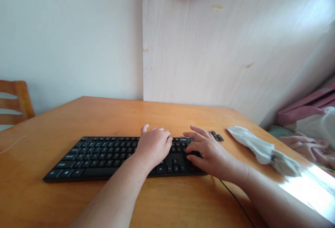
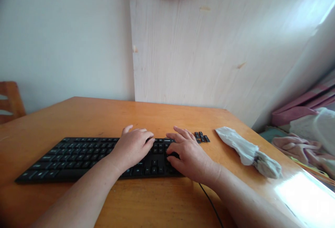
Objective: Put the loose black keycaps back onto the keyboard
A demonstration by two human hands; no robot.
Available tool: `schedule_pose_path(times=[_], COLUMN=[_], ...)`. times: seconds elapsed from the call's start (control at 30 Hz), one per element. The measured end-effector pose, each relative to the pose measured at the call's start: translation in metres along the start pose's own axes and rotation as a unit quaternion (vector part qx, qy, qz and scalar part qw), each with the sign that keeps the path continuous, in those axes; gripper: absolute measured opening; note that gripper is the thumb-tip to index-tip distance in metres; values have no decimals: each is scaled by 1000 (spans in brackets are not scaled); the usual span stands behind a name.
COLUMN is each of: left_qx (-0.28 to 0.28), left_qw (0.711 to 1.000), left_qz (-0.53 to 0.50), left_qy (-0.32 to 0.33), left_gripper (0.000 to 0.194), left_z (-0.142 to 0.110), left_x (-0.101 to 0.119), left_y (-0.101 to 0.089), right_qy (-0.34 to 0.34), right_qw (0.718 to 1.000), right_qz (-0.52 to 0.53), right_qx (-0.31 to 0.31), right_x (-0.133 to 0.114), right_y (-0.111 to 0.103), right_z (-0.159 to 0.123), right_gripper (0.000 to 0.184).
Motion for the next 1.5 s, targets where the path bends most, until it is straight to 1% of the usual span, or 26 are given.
schedule_pose_path(times=[0.3,0.53,0.73,1.03,1.27,1.5], left_qx=[-1,-4,4,-1,6,-1], left_qw=[1000,1000,1000,1000,1000,1000], left_qz=[0,-5,3,3,-4,6], left_qy=[-1,-5,-3,-10,-7,-9], left_gripper=[28,28,29,29,29,29], left_z=[-2,-2,-3,-3,-3,-3], left_x=[-1,-1,0,1,1,1], left_y=[1,1,0,0,1,1], right_qy=[3,-4,3,19,19,31], right_qw=[1000,999,998,997,997,996], right_qz=[-5,-41,-64,-72,-72,-87], right_qx=[-6,-4,-14,-15,-16,-22], right_x=[-1,-10,-13,-16,-17,-19], right_y=[2,0,1,4,4,6], right_z=[0,0,0,0,1,1], right_gripper=[10,11,15,13,15,16])
Point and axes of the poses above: each hand's wrist, its own z-axis towards the middle knuckle, its own y-axis out of the palm, x = y × z, the point moved 9 cm from there along z, towards the middle knuckle, and after that the axes turned 12 degrees about z, right-handed, at the moved point
